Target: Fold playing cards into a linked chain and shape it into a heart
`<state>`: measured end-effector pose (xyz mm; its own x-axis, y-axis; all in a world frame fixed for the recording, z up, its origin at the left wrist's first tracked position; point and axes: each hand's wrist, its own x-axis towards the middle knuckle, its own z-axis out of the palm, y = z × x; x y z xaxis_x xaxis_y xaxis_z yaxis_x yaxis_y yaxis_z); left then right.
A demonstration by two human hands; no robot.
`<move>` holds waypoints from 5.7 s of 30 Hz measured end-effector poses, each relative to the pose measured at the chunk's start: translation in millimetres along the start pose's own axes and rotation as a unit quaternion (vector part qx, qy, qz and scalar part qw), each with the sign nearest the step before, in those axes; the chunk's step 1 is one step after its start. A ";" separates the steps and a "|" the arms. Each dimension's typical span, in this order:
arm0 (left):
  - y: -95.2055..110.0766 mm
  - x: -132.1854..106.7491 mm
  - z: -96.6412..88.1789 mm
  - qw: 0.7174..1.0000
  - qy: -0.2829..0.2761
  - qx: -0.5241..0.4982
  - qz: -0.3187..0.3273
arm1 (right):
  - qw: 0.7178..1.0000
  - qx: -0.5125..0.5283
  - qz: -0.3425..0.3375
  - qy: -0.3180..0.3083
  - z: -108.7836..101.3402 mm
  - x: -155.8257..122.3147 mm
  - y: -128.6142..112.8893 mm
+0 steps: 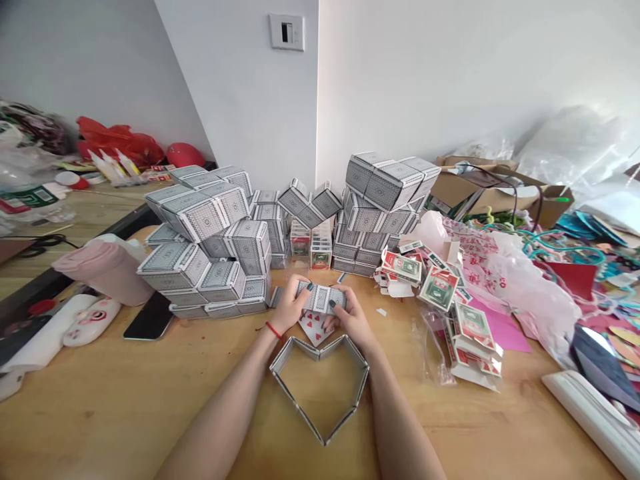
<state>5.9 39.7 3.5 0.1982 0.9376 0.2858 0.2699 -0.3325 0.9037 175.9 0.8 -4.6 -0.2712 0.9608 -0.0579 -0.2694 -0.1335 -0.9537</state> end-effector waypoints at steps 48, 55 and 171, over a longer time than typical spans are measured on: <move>8.0 1.8 2.4 0.994 0.042 -0.079 -0.059 | 0.992 -0.004 -0.061 0.109 0.6 6.1 4.6; 8.1 5.2 6.7 0.976 0.002 -0.184 -0.120 | 0.980 -0.053 -0.116 0.155 7.5 6.0 1.1; -6.5 3.5 1.8 0.984 0.154 0.091 -0.003 | 0.994 0.020 -0.085 0.066 1.0 7.0 2.0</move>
<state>6.5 44.9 -1.9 -0.0901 0.9167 0.3893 0.4402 -0.3140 0.8412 172.6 7.0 -6.7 -0.0961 0.9934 0.0633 -0.3391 0.0271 -0.9404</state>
